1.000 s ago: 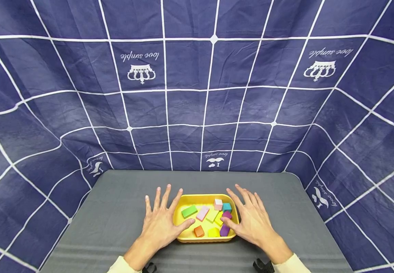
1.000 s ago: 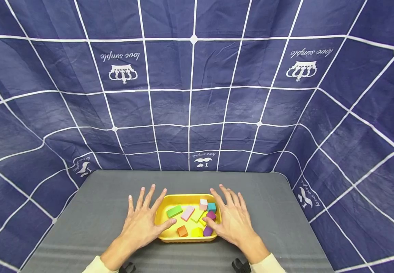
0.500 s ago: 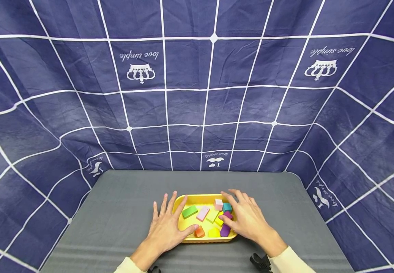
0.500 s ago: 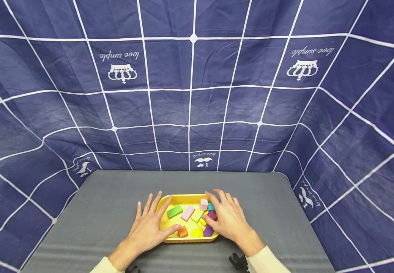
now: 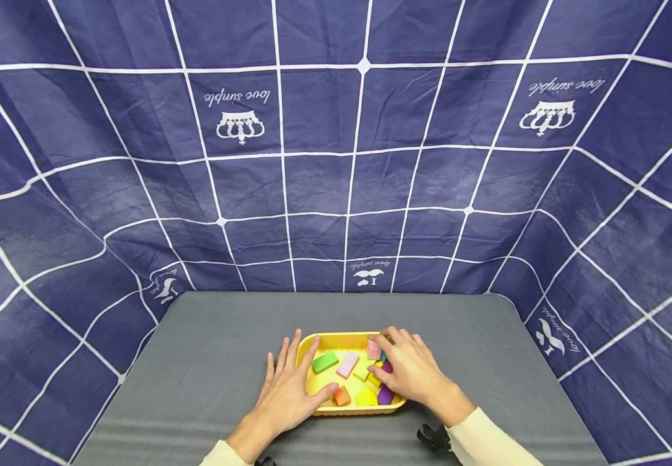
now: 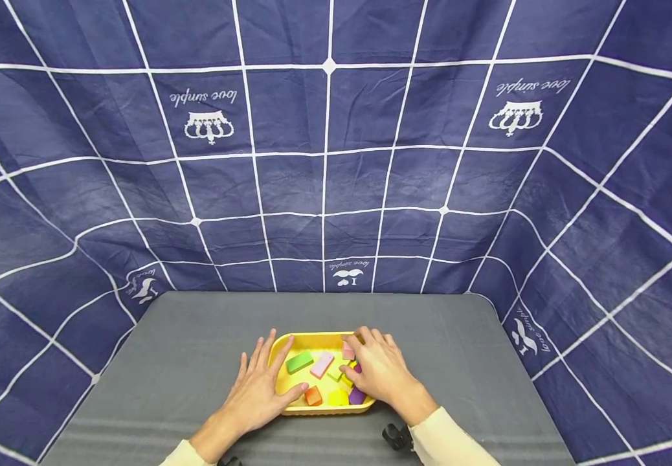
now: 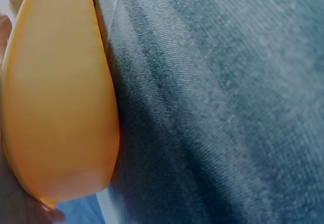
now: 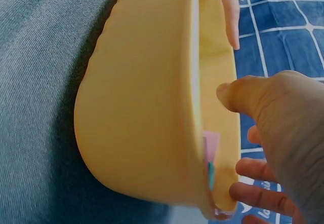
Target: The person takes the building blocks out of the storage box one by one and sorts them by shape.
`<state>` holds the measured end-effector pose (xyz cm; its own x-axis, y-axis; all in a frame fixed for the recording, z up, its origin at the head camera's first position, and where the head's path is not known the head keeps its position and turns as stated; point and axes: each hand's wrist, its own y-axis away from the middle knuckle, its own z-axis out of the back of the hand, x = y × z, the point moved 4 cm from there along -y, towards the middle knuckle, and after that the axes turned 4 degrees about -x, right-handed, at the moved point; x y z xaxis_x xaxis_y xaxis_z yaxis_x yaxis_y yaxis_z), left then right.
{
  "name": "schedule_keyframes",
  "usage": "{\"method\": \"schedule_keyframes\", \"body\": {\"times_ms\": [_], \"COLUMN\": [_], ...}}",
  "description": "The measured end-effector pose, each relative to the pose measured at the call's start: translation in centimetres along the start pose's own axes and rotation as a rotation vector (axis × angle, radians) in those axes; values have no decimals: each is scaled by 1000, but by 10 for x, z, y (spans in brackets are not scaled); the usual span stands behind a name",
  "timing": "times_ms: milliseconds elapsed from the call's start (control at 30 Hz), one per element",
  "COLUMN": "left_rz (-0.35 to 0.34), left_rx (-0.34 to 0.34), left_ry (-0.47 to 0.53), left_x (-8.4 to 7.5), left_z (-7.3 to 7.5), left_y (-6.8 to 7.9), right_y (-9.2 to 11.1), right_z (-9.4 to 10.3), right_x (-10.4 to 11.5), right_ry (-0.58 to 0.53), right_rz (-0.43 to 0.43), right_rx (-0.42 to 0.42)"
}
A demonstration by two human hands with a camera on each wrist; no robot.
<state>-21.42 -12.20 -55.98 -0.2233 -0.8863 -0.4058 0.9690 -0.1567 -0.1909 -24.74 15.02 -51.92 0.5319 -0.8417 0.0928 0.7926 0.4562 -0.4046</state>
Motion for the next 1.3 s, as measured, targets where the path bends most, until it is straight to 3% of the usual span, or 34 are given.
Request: {"method": "schedule_keyframes", "body": {"times_ms": [467,667,833,1300], "left_rz": [26,38,36,20], "left_rx": [32,42,26,9], "left_ry": [39,52,55,43], "left_x": [-1,-1,0,3], "left_z": [3,0,0,-2], "left_y": [2,2,3,2], "right_y": [-12,-14,-12,-8], "right_z": [-16,-19,-21,-11], "right_x": [8,9,9,-2], "right_ry": [92,81,80,-93], "right_rz": [31,24,39,-41], "right_rx": [20,50,20,-18]}}
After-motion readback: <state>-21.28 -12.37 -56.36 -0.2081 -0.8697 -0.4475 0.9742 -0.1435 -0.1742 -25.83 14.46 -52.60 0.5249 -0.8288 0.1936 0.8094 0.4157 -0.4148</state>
